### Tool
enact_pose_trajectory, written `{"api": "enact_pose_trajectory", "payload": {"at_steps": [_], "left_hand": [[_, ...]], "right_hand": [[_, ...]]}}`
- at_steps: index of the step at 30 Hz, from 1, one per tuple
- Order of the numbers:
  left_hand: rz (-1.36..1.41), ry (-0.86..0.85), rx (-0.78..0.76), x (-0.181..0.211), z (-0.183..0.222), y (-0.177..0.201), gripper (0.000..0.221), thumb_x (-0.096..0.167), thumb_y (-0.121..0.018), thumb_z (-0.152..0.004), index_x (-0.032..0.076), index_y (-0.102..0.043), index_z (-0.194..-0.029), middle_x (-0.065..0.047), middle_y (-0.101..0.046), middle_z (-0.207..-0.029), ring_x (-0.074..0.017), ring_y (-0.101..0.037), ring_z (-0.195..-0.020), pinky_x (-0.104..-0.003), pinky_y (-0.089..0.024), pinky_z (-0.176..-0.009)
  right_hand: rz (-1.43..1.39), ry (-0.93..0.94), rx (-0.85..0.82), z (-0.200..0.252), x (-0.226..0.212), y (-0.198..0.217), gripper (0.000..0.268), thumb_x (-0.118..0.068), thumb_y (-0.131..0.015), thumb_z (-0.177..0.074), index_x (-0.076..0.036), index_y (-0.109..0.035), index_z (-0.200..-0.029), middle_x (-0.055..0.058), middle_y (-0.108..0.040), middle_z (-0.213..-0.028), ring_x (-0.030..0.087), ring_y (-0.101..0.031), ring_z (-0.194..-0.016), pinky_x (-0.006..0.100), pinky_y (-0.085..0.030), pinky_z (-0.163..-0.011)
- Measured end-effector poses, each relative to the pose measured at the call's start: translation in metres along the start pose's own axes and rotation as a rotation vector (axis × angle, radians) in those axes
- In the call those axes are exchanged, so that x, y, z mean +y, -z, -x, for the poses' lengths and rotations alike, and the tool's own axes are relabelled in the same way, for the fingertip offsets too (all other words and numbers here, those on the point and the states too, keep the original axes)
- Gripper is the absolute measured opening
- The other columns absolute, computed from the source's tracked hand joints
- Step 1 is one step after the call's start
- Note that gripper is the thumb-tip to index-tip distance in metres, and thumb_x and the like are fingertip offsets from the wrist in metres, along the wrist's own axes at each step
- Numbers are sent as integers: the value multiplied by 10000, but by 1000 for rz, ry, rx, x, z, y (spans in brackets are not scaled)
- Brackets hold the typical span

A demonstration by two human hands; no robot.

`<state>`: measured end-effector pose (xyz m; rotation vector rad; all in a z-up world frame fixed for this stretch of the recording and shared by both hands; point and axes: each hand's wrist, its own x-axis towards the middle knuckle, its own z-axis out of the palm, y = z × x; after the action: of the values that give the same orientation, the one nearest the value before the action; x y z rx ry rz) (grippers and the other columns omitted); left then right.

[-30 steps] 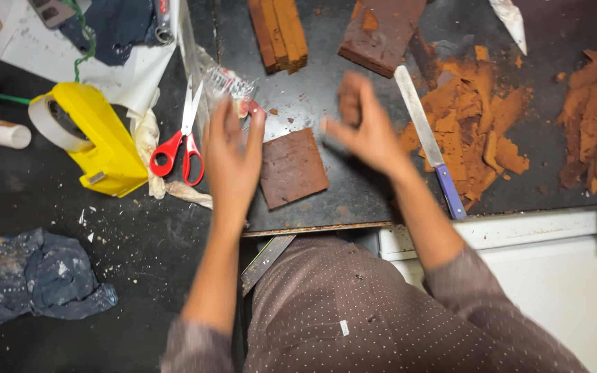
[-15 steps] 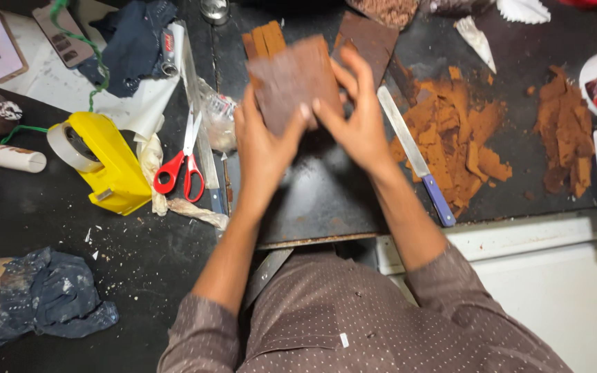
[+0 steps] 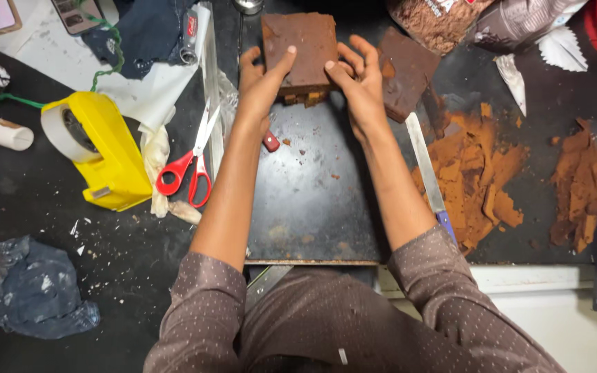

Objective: The person cuts slabs of chocolate cake into pieces, places them onto a metal tray, and then mixes white frosting with cocoa powder and a liquid ingredient on a countertop.

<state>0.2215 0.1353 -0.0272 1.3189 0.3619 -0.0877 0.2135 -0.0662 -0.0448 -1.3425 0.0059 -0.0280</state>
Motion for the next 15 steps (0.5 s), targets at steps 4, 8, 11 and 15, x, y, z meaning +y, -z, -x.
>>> {"api": "enact_pose_trajectory", "payload": {"at_steps": [4, 8, 11, 15], "left_hand": [[1, -39, -7, -7, -6, -7, 833, 395, -854, -784, -60, -457, -1359, -219, -671, -1265, -243, -673, -1143, -344, -535, -989], [6, -77, 30, -16, -9, -22, 838, 399, -856, -777, -82, -478, -1349, -202, -679, -1250, -244, -673, -1144, -349, -542, -985], [-195, -150, 61, -16, -13, -37, 834, 448, -868, -784, -74, -529, -1340, -197, -686, -1271, -268, -669, -1195, -367, -540, -1027], [-630, -151, 238, -14, -10, -57, 861, 548, -885, -751, 28, -559, -1355, -211, -581, -1324, -346, -560, -1266, -445, -444, -1069]], "right_hand": [[14, -112, 55, 13, -6, 3, 653, -190, -734, -984, -85, -369, -1515, 168, -538, -1495, 198, -584, -1272, 353, -489, -1067], [-2, -35, 72, 30, -22, 16, 626, -213, -732, -1019, -82, -388, -1526, 172, -535, -1506, 203, -553, -1309, 351, -469, -1113], [73, 89, 140, 48, -40, 41, 614, -228, -740, -1036, -85, -399, -1526, 175, -552, -1505, 210, -550, -1349, 351, -469, -1155], [-139, 22, 321, 60, -57, 89, 638, -269, -732, -1017, -57, -401, -1519, 235, -526, -1471, 289, -526, -1307, 408, -471, -1141]]}}
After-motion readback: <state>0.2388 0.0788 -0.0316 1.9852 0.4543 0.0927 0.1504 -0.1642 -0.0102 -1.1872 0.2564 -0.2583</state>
